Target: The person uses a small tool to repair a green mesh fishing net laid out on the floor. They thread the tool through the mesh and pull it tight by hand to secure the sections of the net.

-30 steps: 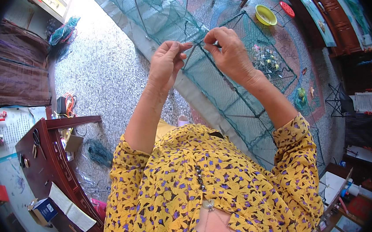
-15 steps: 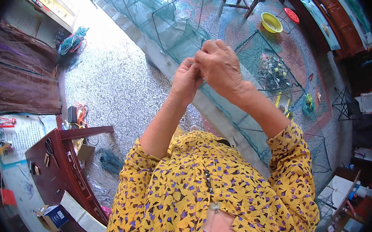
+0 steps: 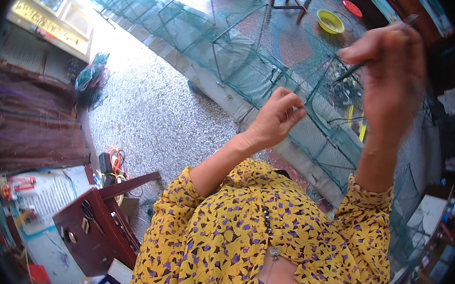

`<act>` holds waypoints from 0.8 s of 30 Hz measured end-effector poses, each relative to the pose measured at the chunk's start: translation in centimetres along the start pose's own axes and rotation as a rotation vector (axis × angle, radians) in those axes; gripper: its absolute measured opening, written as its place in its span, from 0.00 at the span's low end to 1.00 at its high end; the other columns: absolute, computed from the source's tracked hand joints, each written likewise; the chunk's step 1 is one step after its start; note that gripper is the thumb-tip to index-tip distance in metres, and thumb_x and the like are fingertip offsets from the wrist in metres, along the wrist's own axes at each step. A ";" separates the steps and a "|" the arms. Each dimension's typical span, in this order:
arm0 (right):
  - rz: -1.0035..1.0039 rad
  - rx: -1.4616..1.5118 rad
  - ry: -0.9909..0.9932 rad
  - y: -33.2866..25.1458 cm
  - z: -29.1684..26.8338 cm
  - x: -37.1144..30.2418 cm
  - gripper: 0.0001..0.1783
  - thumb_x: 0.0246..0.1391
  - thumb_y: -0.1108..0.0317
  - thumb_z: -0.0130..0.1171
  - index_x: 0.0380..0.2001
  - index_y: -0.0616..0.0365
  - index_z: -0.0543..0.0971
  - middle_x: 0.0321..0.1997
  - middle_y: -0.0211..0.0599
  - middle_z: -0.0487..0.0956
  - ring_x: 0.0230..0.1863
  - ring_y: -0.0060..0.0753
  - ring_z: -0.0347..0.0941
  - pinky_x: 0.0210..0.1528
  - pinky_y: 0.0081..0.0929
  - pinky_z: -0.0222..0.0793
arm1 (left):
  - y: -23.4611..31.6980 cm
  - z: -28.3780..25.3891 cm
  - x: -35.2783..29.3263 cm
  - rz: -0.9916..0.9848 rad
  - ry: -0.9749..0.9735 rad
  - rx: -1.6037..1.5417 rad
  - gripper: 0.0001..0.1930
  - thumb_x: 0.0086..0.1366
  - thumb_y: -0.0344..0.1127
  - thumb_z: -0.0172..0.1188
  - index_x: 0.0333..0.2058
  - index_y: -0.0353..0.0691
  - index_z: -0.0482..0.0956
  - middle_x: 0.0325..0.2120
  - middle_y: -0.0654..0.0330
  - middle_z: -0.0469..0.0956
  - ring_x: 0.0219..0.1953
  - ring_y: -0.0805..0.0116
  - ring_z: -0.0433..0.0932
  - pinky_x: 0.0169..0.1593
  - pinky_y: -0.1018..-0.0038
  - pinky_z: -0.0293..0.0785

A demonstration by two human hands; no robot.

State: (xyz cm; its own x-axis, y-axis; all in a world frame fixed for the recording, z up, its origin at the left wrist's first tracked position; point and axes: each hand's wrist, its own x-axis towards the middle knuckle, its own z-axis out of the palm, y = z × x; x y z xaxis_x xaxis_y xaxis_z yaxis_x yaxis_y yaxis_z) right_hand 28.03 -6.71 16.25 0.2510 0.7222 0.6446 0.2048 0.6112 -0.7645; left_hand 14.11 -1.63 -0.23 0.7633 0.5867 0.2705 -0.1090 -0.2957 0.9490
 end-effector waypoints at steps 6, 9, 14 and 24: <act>-0.009 0.553 0.210 -3.4 -4.2 0.9 0.09 0.62 0.72 0.46 0.29 0.64 0.71 0.25 0.35 0.68 0.27 0.26 0.63 0.34 0.25 0.62 | -1.9 -4.7 0.5 -0.124 -0.165 -0.538 0.07 0.68 0.37 0.52 0.36 0.41 0.74 0.40 0.62 0.76 0.44 0.72 0.74 0.46 0.77 0.70; -0.078 0.398 0.315 -3.2 -1.8 0.2 0.08 0.59 0.74 0.51 0.24 0.63 0.71 0.21 0.28 0.64 0.20 0.19 0.55 0.24 0.18 0.51 | -1.9 -6.1 1.4 -0.184 -0.177 -0.522 0.08 0.69 0.39 0.51 0.34 0.42 0.74 0.36 0.62 0.79 0.43 0.71 0.77 0.45 0.74 0.72; -0.010 -0.206 0.170 -0.3 2.3 -1.8 0.07 0.62 0.67 0.50 0.33 0.58 0.72 0.25 0.29 0.70 0.23 0.17 0.64 0.27 0.16 0.61 | -3.9 -8.2 1.6 -0.313 -0.085 -0.610 0.08 0.70 0.40 0.50 0.34 0.43 0.71 0.33 0.63 0.78 0.38 0.73 0.79 0.34 0.80 0.68; 0.158 -1.169 -0.528 7.7 1.8 -5.2 0.03 0.49 0.66 0.59 0.26 0.51 0.77 0.29 0.29 0.72 0.39 0.35 0.71 0.41 0.33 0.68 | -5.1 -9.3 0.7 -0.465 -0.091 -0.784 0.07 0.70 0.39 0.50 0.36 0.44 0.69 0.34 0.60 0.77 0.29 0.78 0.77 0.25 0.86 0.63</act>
State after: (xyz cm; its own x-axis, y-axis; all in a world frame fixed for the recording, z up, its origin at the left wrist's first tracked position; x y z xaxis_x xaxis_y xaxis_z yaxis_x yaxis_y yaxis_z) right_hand 26.56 -5.16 7.01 0.0012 0.9640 0.2660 0.9760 0.0568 -0.2105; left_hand 9.26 7.34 -3.33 0.8821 0.4472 -0.1483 -0.1539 0.5711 0.8063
